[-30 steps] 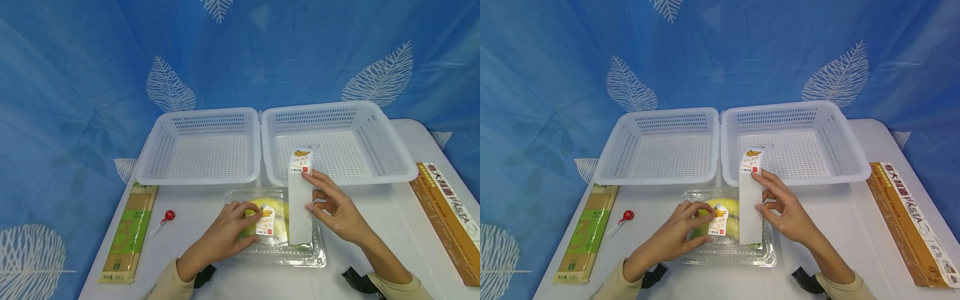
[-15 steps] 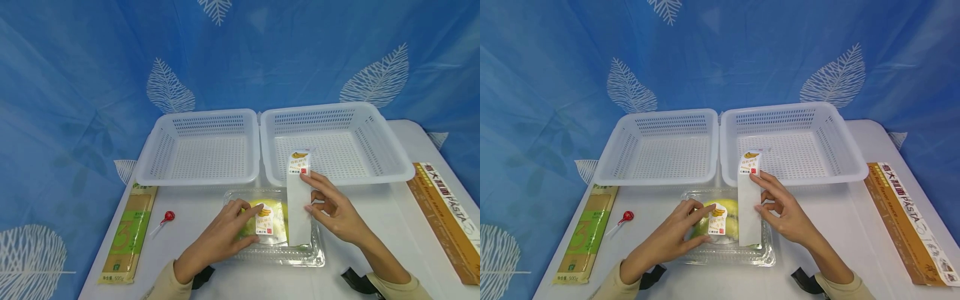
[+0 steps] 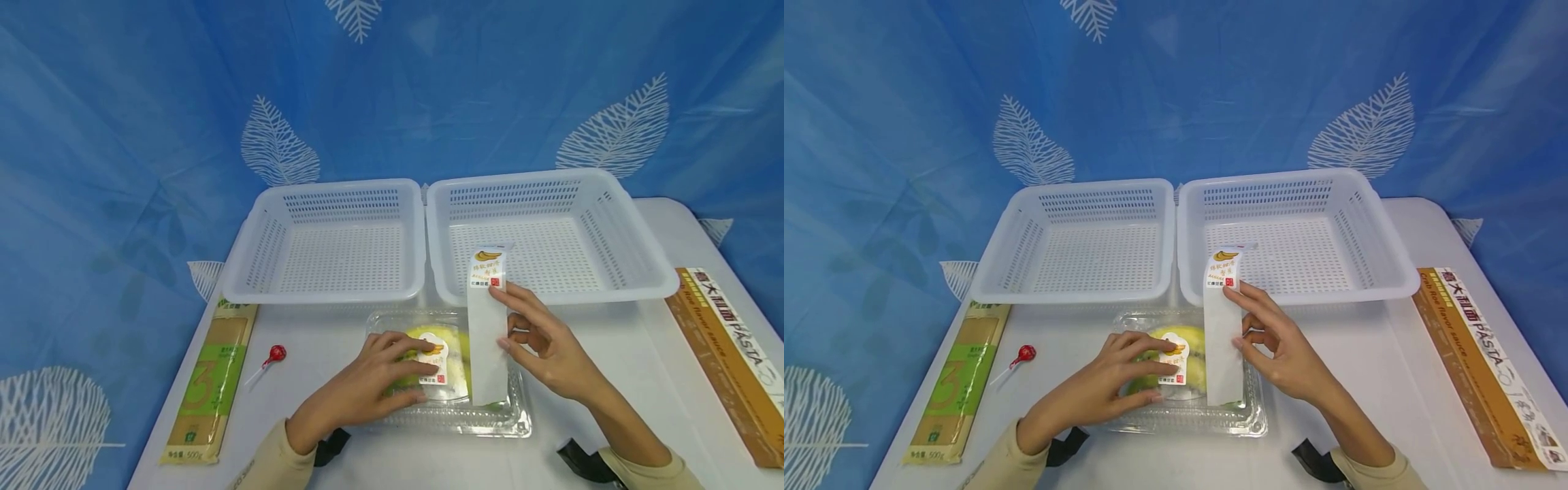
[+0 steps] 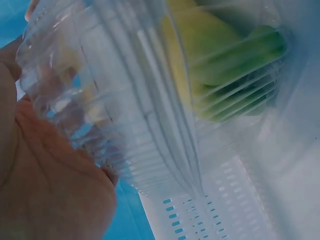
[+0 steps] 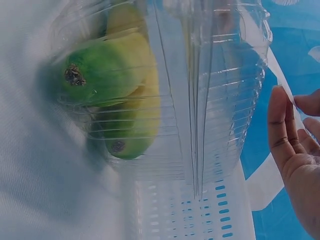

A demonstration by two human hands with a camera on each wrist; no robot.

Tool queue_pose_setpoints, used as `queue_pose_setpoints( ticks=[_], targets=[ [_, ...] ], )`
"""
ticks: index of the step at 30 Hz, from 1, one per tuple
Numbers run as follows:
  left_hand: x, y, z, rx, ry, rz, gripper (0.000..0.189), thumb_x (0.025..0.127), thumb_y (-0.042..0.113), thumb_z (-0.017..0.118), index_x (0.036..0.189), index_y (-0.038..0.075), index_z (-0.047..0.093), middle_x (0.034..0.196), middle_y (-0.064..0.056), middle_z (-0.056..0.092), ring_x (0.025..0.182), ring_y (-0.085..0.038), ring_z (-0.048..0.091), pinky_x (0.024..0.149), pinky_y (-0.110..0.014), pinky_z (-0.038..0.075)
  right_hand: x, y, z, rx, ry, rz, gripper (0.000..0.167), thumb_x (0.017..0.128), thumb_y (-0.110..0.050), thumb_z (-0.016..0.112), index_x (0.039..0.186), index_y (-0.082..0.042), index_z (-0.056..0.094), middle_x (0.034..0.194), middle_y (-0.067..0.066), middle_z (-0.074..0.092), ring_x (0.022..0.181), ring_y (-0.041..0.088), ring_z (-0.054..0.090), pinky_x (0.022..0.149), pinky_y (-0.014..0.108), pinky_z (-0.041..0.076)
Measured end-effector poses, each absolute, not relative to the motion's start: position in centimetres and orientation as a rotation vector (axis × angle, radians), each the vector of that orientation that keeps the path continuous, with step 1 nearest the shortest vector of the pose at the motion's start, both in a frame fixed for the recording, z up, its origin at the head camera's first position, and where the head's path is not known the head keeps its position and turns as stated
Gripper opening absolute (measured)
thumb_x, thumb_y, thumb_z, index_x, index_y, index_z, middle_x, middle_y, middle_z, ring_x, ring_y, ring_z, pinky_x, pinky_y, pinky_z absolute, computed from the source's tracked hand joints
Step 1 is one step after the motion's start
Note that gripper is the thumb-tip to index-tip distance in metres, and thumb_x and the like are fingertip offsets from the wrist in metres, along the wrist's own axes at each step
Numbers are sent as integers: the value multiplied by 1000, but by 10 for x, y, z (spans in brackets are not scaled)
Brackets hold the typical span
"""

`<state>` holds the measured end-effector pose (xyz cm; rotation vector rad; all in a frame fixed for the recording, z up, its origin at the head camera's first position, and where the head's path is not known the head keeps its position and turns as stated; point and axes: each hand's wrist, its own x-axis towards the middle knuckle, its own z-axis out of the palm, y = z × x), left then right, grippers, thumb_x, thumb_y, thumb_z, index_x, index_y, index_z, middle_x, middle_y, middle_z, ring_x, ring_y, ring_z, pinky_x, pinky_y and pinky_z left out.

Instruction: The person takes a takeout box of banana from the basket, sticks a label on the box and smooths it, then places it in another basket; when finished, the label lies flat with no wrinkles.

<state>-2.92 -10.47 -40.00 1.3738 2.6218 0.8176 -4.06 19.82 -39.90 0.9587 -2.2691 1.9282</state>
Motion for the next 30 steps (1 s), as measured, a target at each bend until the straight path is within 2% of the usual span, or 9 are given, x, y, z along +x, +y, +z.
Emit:
queue_pose_setpoints(
  ticks=[7, 11, 15, 17, 19, 21, 25, 27, 30],
  targets=[
    [-44, -111, -376, 1388, 2664, 917, 36, 92, 31, 69, 126, 21, 66, 143, 1, 52, 129, -17, 45, 103, -45, 37, -36, 196, -396, 1024, -2274, 1931, 71, 80, 26, 60, 145, 7, 38, 150, 5, 35, 82, 10, 47, 69, 20, 48],
    [-60, -113, -355, 1452, 2668, 1047, 37, 90, 28, 71, 126, 20, 66, 144, -3, 50, 129, -19, 44, 105, -47, 37, -32, 195, -393, 1071, -2315, 1968, 69, 81, 22, 63, 144, 3, 43, 149, 2, 39, 87, 10, 52, 74, 21, 50],
    [-74, -111, -340, 1546, 2580, 1119, 49, 86, 32, 76, 132, 20, 61, 150, -7, 44, 134, -21, 39, 108, -48, 33, -29, 196, -392, 1155, -2352, 2011, 66, 84, 18, 63, 144, -1, 45, 145, -2, 42, 86, 11, 50, 71, 24, 50],
    [-79, -108, -336, 1598, 2514, 1135, 58, 82, 33, 80, 134, 18, 59, 152, -8, 40, 138, -22, 35, 111, -50, 29, -29, 196, -392, 1240, -2334, 2031, 64, 85, 19, 61, 143, 1, 44, 134, -2, 45, 84, 13, 45, 66, 26, 47],
    [-85, -104, -333, 1647, 2443, 1142, 65, 78, 34, 83, 135, 17, 58, 154, -9, 37, 141, -23, 31, 113, -51, 26, -28, 197, -391, 1315, -2343, 2058, 62, 86, 18, 59, 144, 2, 43, 133, -3, 45, 86, 13, 43, 66, 27, 46],
    [-89, -100, -332, 1665, 2369, 1135, 75, 74, 35, 86, 139, 15, 54, 156, -8, 34, 145, -23, 26, 115, -52, 23, -28, 198, -392, 1373, -2362, 2096, 61, 88, 17, 58, 145, 1, 42, 136, -5, 45, 93, 9, 46, 71, 25, 48],
    [-96, -95, -334, 1639, 2306, 1040, 89, 70, 41, 87, 146, 16, 46, 157, -5, 34, 147, -22, 23, 114, -53, 21, -27, 200, -394, 1515, -2329, 2166, 61, 89, 18, 55, 146, 1, 41, 152, -2, 37, 121, 4, 46, 87, 24, 51],
    [-97, -94, -335, 1614, 2305, 999, 89, 70, 41, 87, 145, 17, 47, 154, -3, 40, 145, -21, 26, 112, -52, 23, -28, 200, -395, 1593, -2264, 2187, 62, 88, 21, 53, 145, 3, 40, 154, 2, 35, 132, 7, 43, 95, 22, 49],
    [-97, -95, -337, 1581, 2321, 988, 78, 72, 37, 87, 140, 17, 54, 144, 0, 51, 139, -18, 37, 107, -47, 26, -31, 200, -396, 1658, -2191, 2197, 63, 86, 24, 51, 145, 5, 40, 154, 8, 34, 135, 10, 42, 98, 21, 47]
  ],
)
